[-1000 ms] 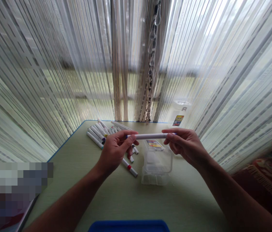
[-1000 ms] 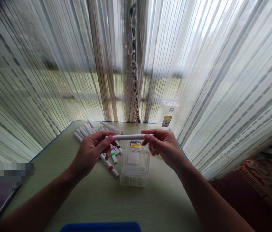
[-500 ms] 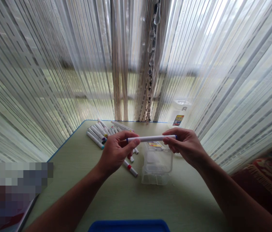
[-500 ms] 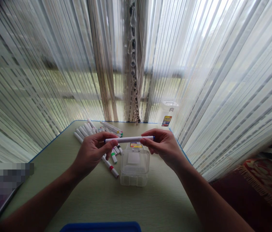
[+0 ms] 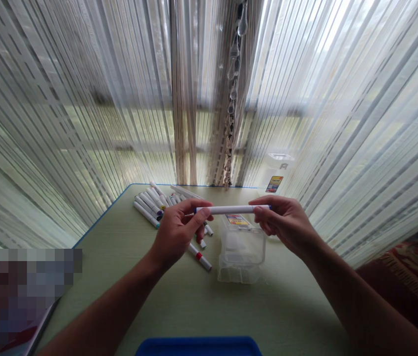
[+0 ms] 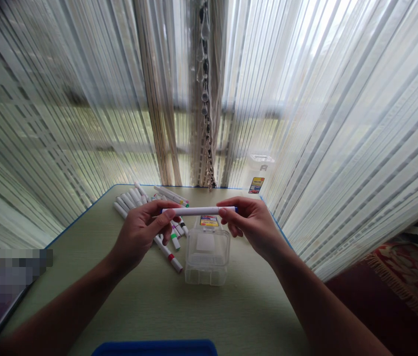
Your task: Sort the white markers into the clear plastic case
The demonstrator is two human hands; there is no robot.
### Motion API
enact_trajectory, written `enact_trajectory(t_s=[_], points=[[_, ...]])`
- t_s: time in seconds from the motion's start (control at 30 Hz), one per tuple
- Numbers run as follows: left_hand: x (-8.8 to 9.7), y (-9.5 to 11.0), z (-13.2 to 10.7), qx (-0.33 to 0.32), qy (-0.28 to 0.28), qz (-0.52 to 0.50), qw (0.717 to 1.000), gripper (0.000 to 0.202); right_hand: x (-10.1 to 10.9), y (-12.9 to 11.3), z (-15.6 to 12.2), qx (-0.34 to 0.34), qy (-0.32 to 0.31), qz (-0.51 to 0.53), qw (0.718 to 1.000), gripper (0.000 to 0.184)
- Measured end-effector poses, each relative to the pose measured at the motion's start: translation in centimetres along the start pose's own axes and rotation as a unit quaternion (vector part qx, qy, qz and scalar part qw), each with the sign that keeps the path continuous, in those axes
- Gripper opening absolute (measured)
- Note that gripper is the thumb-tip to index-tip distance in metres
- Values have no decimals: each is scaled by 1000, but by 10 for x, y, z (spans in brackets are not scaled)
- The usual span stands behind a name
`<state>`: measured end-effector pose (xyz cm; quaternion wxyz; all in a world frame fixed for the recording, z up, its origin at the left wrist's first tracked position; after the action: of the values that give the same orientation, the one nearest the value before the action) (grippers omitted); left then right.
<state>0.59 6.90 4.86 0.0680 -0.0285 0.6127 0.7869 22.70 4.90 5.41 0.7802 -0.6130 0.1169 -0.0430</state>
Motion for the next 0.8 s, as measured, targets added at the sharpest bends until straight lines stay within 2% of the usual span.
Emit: enact_trajectory(t_s=[0.27,0.53,0.8], points=[[-1,-1,-1,5,-8,27,1000,25,-3,-1,-2,1,-5,-12,1000,22],[1,-2,1,23,6,-45,999,25,-1,-1,0,-40,1,49,998,21],[0,-7,2,54,-5,-103,993,23,2,1,0,-58,-5,86,995,24]])
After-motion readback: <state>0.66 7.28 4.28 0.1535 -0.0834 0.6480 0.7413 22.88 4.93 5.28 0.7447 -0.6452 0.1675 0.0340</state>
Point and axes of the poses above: each hand's wrist, its own z-axis towards the middle knuckle, its own x-axis out of the back of the hand, y = z × x, the point moved 7 cm from there along z, towards the middle knuckle, and after that the axes turned 14 degrees about y, right-handed, at the moved point
